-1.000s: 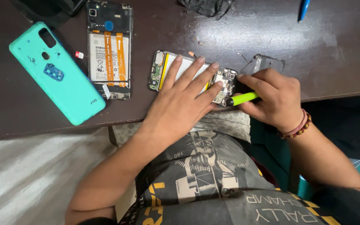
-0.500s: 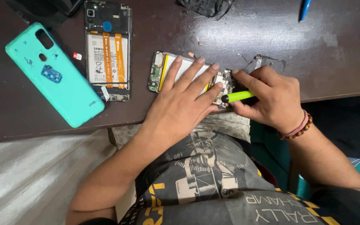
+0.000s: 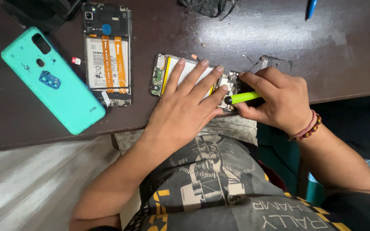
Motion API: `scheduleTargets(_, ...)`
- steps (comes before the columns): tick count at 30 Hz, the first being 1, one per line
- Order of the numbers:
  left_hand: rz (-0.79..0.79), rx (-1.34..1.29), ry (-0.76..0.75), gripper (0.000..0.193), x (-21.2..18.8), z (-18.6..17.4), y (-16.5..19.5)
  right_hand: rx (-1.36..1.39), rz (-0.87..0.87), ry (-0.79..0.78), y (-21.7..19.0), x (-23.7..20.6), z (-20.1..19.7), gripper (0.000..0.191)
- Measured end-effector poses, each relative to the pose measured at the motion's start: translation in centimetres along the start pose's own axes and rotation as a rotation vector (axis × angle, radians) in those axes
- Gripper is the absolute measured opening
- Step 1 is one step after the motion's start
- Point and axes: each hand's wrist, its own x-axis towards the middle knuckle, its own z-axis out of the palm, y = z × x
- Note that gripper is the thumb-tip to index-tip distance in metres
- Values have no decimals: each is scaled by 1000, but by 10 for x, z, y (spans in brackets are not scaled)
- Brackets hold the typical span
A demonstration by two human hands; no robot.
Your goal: The person repairs a disassembled smartphone on a desk, using a green-handled pry tool and screwdriver to work around the battery and internal components. They pry at the battery, lift and reposition the phone, and continue prying at the internals before setting it back down.
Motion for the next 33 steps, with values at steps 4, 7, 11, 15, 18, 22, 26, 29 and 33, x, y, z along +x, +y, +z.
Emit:
scheduleTargets(4,-2,10,-10,47,1,1,0,-6,-18,8,0,1,0,48)
scheduleTargets(7,-2,17,-15,47,1,1,0,-10,-17,1,-1,2,-1,45)
scheduleTargets(11,-4,29,-18,48,1,1,1,-1,-5,-26,-1,4,-2,46)
scheduleTargets(15,-8,19,-13,48,1,0,1,7,10,-43,0,4,-3,46)
scheduleTargets(18,-8,-3,5,47,0,0,0,-4,6,-46,1,1,-1,47)
scheduleTargets(22,-5,-7,2,47,1,1,-1,-43,-82,21,4,-5,4,45)
scheduleTargets(26,0,3,3,45,0,0,0,-31,-130,29,8,-10,8,45)
scheduleTargets(29,3,6,-6,46,0,0,0,-23,-121,25,9,-12,8,46)
scheduleTargets(33,-3,8,-10,47,1,0,0,2,-82,14,8,-11,7,49)
